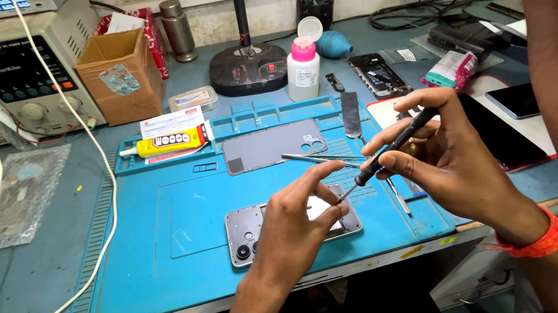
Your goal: The person works on a smartphone placed on a blue repair mat, using a screwdriver to pry and unscrew the phone's rear section while steadying it with the other hand. They reposition the phone repeatedly, then pick up the reassembled phone, turn it over, and hold it to view the back panel.
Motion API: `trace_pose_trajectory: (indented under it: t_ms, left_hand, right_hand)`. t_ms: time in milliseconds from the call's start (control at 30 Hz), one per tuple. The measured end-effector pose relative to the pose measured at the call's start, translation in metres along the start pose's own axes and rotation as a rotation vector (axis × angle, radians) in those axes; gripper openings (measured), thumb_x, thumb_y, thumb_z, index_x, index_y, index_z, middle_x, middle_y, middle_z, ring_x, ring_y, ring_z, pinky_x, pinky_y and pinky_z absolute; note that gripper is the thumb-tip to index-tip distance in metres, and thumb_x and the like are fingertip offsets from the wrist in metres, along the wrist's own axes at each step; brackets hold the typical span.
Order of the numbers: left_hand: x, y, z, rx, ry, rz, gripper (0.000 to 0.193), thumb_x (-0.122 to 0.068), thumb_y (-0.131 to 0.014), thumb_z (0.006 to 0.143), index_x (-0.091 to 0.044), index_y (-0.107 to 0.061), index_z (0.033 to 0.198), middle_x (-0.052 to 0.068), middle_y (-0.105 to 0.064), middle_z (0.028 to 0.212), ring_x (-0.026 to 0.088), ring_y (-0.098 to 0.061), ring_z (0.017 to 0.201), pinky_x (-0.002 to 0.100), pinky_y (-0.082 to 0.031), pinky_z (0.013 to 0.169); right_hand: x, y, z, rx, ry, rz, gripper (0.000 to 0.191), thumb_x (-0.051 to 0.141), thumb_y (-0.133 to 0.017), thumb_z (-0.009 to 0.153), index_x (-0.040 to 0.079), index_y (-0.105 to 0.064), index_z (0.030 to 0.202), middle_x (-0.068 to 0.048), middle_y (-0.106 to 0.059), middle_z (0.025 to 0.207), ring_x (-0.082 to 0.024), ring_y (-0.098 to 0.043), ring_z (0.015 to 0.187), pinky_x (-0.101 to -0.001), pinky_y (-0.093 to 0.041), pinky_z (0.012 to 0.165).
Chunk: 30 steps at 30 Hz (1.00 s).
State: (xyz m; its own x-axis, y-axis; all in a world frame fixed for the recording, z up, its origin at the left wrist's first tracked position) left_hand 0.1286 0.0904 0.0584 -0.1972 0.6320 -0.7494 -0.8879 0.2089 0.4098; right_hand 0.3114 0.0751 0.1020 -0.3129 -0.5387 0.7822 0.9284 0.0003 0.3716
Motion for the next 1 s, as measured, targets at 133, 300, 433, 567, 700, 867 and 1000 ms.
trace_pose_trajectory:
  t_ms: [133,300,433,567,700,867,1000]
  left_hand:
    - [0.0,0.0,-0.001,0.021,0.036,-0.006,0.057,-0.008,-0.08,0.08,-0.015,-0.063,0.134,0.005,-0.076,0.084,0.021,-0.077,0.088,0.037,-0.057,0.078]
    - [0.0,-0.001,-0.003,0.011,0.045,0.015,0.054,-0.008,-0.079,0.081,-0.014,-0.063,0.132,0.004,-0.077,0.085,0.02,-0.077,0.088,0.037,-0.057,0.078]
    - [-0.002,-0.003,-0.004,0.011,0.044,0.015,0.05,-0.008,-0.079,0.082,-0.013,-0.065,0.129,0.005,-0.077,0.085,0.021,-0.076,0.088,0.037,-0.057,0.079]
    - [-0.002,-0.01,-0.007,0.045,0.076,0.002,0.048,-0.008,-0.078,0.081,-0.013,-0.066,0.127,0.005,-0.077,0.086,0.023,-0.076,0.09,0.037,-0.057,0.081]
    - [-0.014,-0.02,-0.013,0.042,-0.076,0.119,0.05,-0.004,-0.076,0.079,-0.012,-0.065,0.127,0.006,-0.08,0.09,0.027,-0.074,0.097,0.042,-0.049,0.1]
    - [-0.006,-0.027,-0.024,0.067,-0.028,0.14,0.053,-0.001,-0.07,0.087,-0.009,-0.057,0.137,0.007,-0.08,0.1,0.026,-0.073,0.104,0.046,-0.041,0.11]
    - [-0.004,-0.027,-0.026,0.071,-0.026,0.15,0.057,0.0,-0.069,0.088,-0.008,-0.054,0.143,0.007,-0.08,0.102,0.025,-0.073,0.107,0.044,-0.042,0.109]
  right_hand:
    - [0.001,-0.001,0.002,0.017,-0.016,-0.014,0.054,0.002,-0.067,0.092,0.009,-0.031,0.132,-0.015,-0.073,0.111,-0.019,-0.076,0.094,-0.032,-0.065,0.078]
    - [0.007,-0.004,0.001,0.093,-0.016,-0.007,0.053,0.0,-0.065,0.094,0.01,-0.031,0.133,-0.015,-0.071,0.115,-0.018,-0.075,0.099,-0.03,-0.062,0.077]
    - [0.011,-0.004,0.001,0.152,-0.082,-0.009,0.056,-0.003,-0.062,0.092,0.012,-0.03,0.136,-0.015,-0.067,0.123,-0.019,-0.074,0.101,-0.0315,-0.062,0.076]
    - [0.016,-0.007,0.001,0.204,-0.078,-0.067,0.057,-0.002,-0.061,0.092,0.013,-0.029,0.137,-0.014,-0.069,0.118,-0.019,-0.077,0.101,-0.0313,-0.064,0.078]
    - [0.012,-0.012,0.001,0.206,-0.062,-0.282,0.055,0.003,-0.069,0.09,0.011,-0.033,0.132,-0.01,-0.073,0.104,-0.015,-0.079,0.087,-0.0292,-0.064,0.07]
    - [0.008,-0.015,-0.002,0.214,-0.055,-0.299,0.051,0.005,-0.07,0.089,0.01,-0.037,0.127,-0.009,-0.073,0.102,-0.015,-0.078,0.084,-0.0286,-0.064,0.07]
    - [0.007,-0.018,-0.001,0.257,-0.074,-0.314,0.048,0.006,-0.071,0.09,0.011,-0.038,0.125,-0.008,-0.075,0.104,-0.015,-0.08,0.086,-0.0295,-0.064,0.068]
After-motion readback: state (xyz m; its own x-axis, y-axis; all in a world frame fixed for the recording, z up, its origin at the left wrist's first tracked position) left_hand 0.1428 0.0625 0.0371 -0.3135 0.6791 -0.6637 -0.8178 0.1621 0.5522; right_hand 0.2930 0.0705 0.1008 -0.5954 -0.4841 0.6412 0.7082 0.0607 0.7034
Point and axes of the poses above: each hand's wrist, its own z-axis towards the middle knuckle, its own y-axis out of the back of the hand, x = y × z, the point moved 8 cm from there along z, towards the middle knuckle
